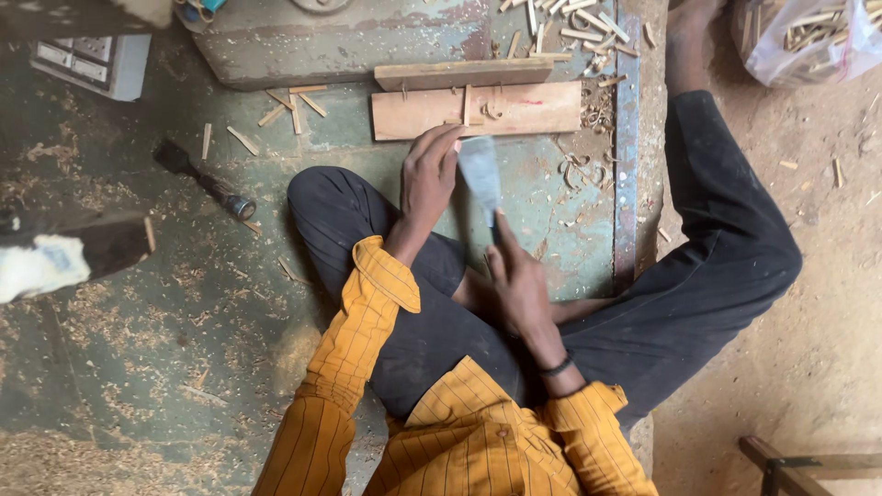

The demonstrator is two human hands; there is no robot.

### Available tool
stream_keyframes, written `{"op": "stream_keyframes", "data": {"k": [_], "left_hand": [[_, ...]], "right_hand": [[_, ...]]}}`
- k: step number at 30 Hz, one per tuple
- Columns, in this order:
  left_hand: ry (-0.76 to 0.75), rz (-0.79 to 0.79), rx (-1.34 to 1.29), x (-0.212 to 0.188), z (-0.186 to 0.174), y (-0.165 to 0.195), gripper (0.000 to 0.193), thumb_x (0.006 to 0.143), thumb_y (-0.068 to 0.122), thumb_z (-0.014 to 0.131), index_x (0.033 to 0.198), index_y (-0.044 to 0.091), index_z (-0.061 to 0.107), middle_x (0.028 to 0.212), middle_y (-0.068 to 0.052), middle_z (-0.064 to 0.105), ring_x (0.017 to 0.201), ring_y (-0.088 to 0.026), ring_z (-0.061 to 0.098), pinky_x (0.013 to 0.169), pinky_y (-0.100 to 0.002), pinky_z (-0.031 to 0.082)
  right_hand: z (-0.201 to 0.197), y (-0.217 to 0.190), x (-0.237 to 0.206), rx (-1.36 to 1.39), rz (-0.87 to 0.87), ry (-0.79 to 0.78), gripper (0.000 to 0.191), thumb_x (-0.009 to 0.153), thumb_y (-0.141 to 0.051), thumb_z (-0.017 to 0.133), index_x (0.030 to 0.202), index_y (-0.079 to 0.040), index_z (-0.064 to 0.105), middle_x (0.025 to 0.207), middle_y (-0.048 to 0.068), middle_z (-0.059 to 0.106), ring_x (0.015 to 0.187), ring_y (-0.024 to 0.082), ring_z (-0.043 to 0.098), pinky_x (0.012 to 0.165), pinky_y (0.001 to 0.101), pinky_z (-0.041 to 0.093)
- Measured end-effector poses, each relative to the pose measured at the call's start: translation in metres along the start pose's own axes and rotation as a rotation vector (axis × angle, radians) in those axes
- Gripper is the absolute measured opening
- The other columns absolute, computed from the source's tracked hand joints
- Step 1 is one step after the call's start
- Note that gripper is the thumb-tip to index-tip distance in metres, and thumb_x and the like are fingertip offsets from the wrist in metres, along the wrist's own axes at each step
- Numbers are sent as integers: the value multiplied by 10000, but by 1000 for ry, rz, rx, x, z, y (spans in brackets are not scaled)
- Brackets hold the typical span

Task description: The person sits cross-legged on the floor and uses a wide chisel to shave and trim small wooden sticks on a board, cutting pieces one at a time and setting trimmed pieces aside among wood shavings.

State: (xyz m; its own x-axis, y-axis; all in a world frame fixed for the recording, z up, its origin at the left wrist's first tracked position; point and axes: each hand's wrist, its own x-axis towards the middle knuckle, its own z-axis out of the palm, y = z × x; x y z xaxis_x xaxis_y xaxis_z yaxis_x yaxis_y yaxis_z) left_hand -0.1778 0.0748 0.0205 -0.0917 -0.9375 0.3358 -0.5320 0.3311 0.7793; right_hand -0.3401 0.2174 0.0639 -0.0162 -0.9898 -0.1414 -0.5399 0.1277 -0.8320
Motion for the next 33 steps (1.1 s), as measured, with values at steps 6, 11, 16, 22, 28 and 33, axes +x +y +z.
{"op": "stream_keyframes", "data": {"k": [6,11,16,22,28,33], "left_hand": [[-104,90,113,-16,-5,-6,265,950,77,705,1211,36,717,1286,-146,678,1258,-331,625,1066,-433,506],[-191,84,192,-19,-1,-8,318,943,123,719,1251,44,717,1380,-138,631,1345,-329,565,1113,-441,466],[-219,37,195,-23,4,-13,334,976,126,685,1299,40,686,1406,-157,619,1367,-340,549,1135,-437,453],[-209,66,327,5,25,-32,386,1024,129,626,1397,32,632,1500,-156,568,1421,-331,512,1162,-454,427],[-246,80,303,13,18,-26,395,1026,188,621,1386,26,622,1496,-166,560,1430,-335,498,1180,-483,410],[-263,55,250,-20,3,-9,401,1036,191,627,1398,19,619,1511,-172,548,1436,-338,493,1184,-485,413]], "right_hand": [[24,-7,11,-41,4,18,621,995,-144,612,1581,-150,406,914,260,693,804,422,686,738,488,536],[28,-15,21,-56,-8,53,599,1004,-130,613,1572,-128,422,934,265,699,800,426,684,715,484,528],[30,-18,21,-58,46,28,590,1009,-117,597,1570,-112,417,958,275,703,803,431,686,708,485,525],[38,-9,58,3,-2,55,584,1029,-111,570,1583,-89,388,1077,305,685,852,440,694,757,488,541],[28,-14,63,-16,-34,82,572,1006,-122,603,1554,-101,441,1056,291,700,881,449,693,770,490,533],[24,-19,23,-13,-16,52,566,1025,-126,588,1567,-115,426,1017,283,689,861,438,689,765,484,529]]}}
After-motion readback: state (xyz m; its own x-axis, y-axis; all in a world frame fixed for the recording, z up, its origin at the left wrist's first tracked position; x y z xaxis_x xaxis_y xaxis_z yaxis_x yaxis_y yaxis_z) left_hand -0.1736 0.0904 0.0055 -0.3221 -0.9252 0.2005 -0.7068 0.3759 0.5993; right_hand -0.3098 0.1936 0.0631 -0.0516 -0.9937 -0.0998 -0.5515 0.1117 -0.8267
